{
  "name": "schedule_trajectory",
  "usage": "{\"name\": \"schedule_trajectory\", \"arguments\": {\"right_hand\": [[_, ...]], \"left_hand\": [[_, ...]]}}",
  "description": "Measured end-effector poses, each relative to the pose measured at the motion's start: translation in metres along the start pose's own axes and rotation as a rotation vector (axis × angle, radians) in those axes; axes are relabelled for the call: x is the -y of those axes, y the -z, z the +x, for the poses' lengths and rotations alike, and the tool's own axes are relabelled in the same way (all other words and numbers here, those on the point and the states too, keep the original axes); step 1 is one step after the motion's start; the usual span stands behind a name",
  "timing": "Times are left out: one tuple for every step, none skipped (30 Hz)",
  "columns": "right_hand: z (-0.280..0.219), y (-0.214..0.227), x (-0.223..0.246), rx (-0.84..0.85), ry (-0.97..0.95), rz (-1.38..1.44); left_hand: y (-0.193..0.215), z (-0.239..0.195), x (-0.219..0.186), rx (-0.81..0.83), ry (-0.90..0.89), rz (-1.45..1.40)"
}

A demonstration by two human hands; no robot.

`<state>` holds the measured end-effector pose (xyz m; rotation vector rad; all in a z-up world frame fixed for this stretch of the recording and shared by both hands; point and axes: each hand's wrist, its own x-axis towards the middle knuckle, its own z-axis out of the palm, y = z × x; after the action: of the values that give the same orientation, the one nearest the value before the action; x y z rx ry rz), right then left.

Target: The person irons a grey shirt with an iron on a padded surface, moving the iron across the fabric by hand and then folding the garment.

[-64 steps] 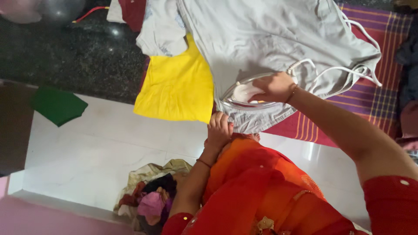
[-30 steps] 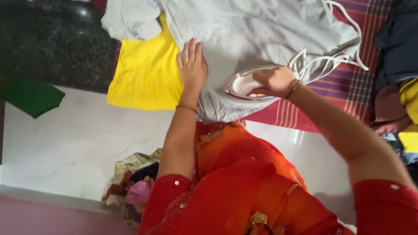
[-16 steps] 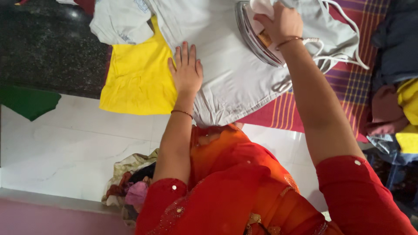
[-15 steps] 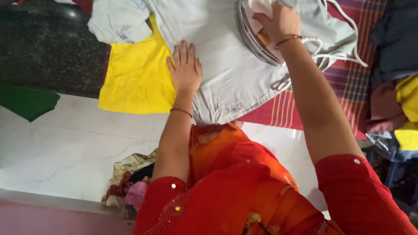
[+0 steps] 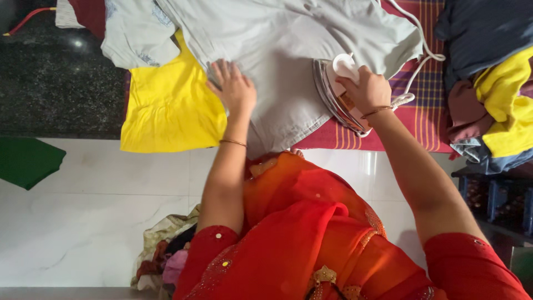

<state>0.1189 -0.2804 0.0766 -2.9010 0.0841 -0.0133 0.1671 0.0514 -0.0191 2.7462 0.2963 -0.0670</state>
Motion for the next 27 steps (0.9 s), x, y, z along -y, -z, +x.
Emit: {"name": "schedule_trajectory", "arguments": {"right_hand": [[0.000, -0.001, 0.001, -0.020, -0.015, 0.004], [0.003, -0.003, 0.004, -0.039, -0.028, 0.011], [0.008, -0.004, 0.007, -0.040, -0.024, 0.013], [0.012, -0.006, 0.008, -0.055, -0.021, 0.015], [0.018, -0.007, 0.009, -0.071, -0.019, 0.017], [0.025, -0.009, 0.009, -0.066, -0.022, 0.017], [0.036, -0.011, 0.008, -0.092, 0.009, 0.009], [0.045, -0.015, 0.007, -0.113, 0.036, 0.000], [0.059, -0.018, 0.006, -0.101, 0.029, 0.016], [0.076, -0.019, 0.002, -0.093, 0.020, 0.030], [0.089, -0.021, -0.003, -0.099, 0.032, 0.027], [0.105, -0.024, -0.006, -0.108, 0.051, 0.028], [0.119, -0.026, -0.010, -0.102, 0.048, 0.031], [0.130, -0.028, -0.016, -0.136, 0.072, 0.010], [0.138, -0.032, -0.021, -0.170, 0.095, -0.011], [0.141, -0.034, -0.028, -0.157, 0.090, -0.012], [0.141, -0.036, -0.034, -0.199, 0.175, 0.058], [0.142, -0.035, -0.038, -0.255, 0.262, 0.129], [0.137, -0.033, -0.040, -0.256, 0.260, 0.131], [0.128, -0.030, -0.043, -0.163, 0.171, 0.089], [0.116, -0.026, -0.044, -0.070, 0.081, 0.048], [0.102, -0.020, -0.047, -0.039, 0.064, 0.064], [0.084, -0.015, -0.050, -0.008, 0.048, 0.080], [0.065, -0.009, -0.054, 0.002, 0.033, 0.072], [0.047, -0.002, -0.060, 0.012, 0.017, 0.064], [0.030, 0.004, -0.066, 0.012, -0.007, 0.047], [0.016, 0.010, -0.074, 0.012, -0.031, 0.029]], "left_hand": [[-0.005, -0.003, -0.012, -0.002, 0.001, 0.000], [-0.012, -0.007, -0.024, -0.071, -0.101, -0.047], [-0.019, -0.008, -0.033, -0.140, -0.204, -0.094], [-0.027, -0.012, -0.040, -0.138, -0.202, -0.092], [-0.035, -0.017, -0.044, -0.108, -0.231, -0.109], [-0.042, -0.022, -0.047, -0.074, -0.261, -0.127], [-0.047, -0.024, -0.047, -0.068, -0.260, -0.126], [-0.051, -0.030, -0.044, -0.083, -0.269, -0.086], [-0.054, -0.033, -0.042, -0.097, -0.278, -0.046], [-0.055, -0.034, -0.043, -0.085, -0.280, -0.046], [-0.056, -0.033, -0.043, -0.079, -0.276, -0.035], [-0.055, -0.032, -0.042, -0.078, -0.269, -0.022], [-0.054, -0.031, -0.042, -0.072, -0.268, -0.018], [-0.054, -0.030, -0.043, -0.061, -0.265, 0.007], [-0.054, -0.030, -0.044, -0.049, -0.262, 0.031], [-0.055, -0.031, -0.043, -0.036, -0.258, 0.033], [-0.056, -0.031, -0.043, -0.024, -0.256, 0.031], [-0.055, -0.028, -0.042, -0.026, -0.259, 0.030], [-0.053, -0.029, -0.041, -0.026, -0.261, 0.032], [-0.053, -0.030, -0.041, -0.047, -0.267, 0.023], [-0.052, -0.032, -0.041, -0.069, -0.273, 0.015], [-0.052, -0.031, -0.041, -0.075, -0.282, 0.011], [-0.050, -0.031, -0.040, -0.054, -0.272, -0.002], [-0.050, -0.030, -0.041, -0.035, -0.261, -0.017], [-0.049, -0.029, -0.042, -0.043, -0.270, -0.023], [-0.049, -0.030, -0.041, -0.034, -0.264, -0.016], [-0.049, -0.031, -0.041, -0.026, -0.259, -0.008]]}}
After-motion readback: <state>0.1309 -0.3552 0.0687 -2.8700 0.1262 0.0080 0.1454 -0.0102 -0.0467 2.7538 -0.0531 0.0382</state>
